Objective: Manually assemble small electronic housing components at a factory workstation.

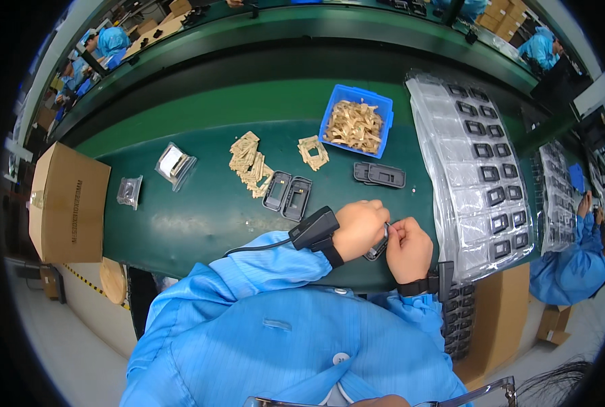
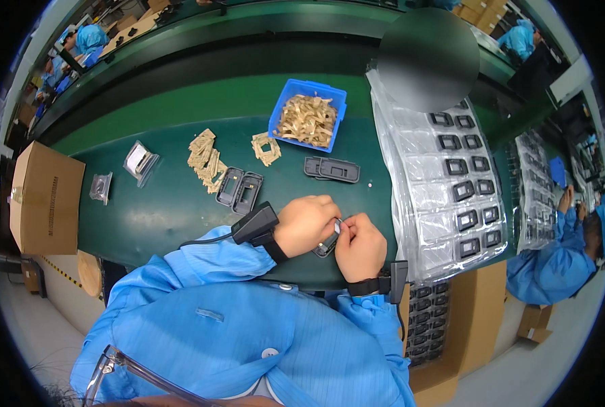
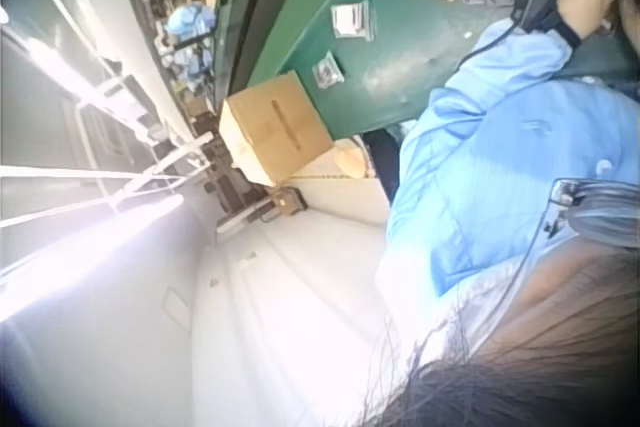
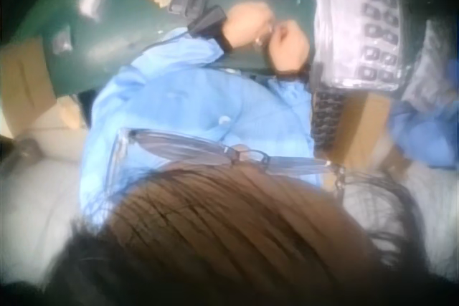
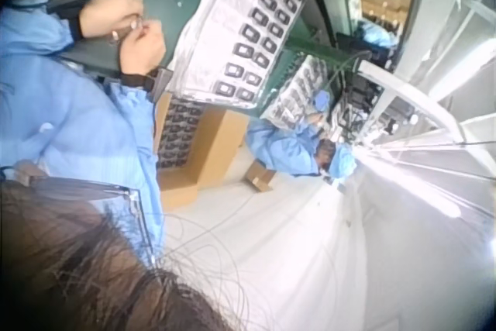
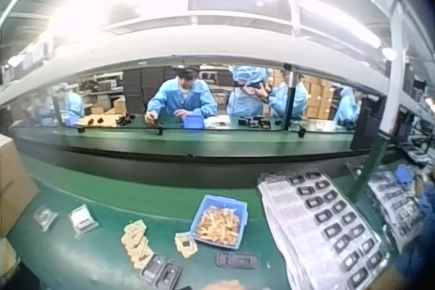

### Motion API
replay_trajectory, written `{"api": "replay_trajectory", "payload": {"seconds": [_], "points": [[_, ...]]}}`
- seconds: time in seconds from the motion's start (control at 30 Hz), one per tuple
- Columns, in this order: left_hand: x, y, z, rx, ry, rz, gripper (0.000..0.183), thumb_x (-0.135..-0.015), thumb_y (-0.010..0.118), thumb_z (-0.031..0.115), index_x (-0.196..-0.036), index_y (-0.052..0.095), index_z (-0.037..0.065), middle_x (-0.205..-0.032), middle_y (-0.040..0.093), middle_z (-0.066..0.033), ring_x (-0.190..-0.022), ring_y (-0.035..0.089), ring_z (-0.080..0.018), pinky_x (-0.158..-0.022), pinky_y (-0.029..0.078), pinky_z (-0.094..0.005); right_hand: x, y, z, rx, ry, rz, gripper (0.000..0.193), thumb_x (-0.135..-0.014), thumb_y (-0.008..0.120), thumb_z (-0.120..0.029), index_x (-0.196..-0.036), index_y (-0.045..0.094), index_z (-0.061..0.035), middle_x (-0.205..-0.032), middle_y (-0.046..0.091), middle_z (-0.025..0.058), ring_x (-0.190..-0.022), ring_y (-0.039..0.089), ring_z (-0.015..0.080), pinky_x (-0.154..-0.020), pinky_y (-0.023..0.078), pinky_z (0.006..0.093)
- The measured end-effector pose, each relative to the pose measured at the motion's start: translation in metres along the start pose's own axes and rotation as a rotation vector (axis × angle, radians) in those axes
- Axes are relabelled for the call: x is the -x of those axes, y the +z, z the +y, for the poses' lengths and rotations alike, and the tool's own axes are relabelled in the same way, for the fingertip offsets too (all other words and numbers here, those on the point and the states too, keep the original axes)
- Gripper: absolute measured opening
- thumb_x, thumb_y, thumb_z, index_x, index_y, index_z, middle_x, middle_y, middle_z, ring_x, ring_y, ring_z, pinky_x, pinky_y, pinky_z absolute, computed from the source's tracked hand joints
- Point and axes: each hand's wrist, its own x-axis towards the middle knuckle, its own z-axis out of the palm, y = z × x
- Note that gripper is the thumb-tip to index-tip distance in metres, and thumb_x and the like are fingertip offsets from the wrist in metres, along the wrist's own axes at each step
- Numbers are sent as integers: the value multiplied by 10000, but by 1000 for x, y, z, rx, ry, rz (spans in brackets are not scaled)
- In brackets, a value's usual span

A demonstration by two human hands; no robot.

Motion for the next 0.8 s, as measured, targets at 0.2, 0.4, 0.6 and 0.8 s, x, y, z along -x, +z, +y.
{"api": "replay_trajectory", "payload": {"seconds": [0.2, 0.4, 0.6, 0.8], "points": [[-16, -49, 11, 164, 213, 175, 158, -876, 676, 119, -1027, 711, 91, -915, 676, -92, -868, 651, -331, -751, 525, -428, -20, -24, -29, -643, 84, -157, 244, -949, 608, -5, -1192, 578, -1, -934, 689, 99, -626, 622, 105, -553, 484, 237], [-51, -107, -1, 603, -55, 183, 131, -913, 712, 83, -1016, 765, 23, -927, 737, -98, -843, 695, -165, -751, 542, -287, -76, -32, -74, -922, 8, -23, 198, -994, 622, -76, -1174, 575, -7, -945, 671, 79, -657, 635, 83, -575, 500, 187], [-78, -109, -34, 875, -136, 364, 226, -881, 726, -1, -1107, 708, -4, -1055, 718, -99, -931, 686, -146, -824, 576, -274, -122, 8, -68, -1034, -74, -22, 113, -1020, 538, -29, -1125, 508, -3, -997, 707, 155, -704, 694, 157, -606, 549, 225], [-81, -107, -43, 671, -157, 541, 185, -827, 752, -51, -948, 618, -7, -1110, 590, -66, -1002, 652, -139, -768, 619, -262, -117, 39, -63, -1100, -199, -16, 147, -987, 568, 33, -1081, 463, -9, -1162, 680, 221, -958, 731, 253, -744, 590, 262]]}}
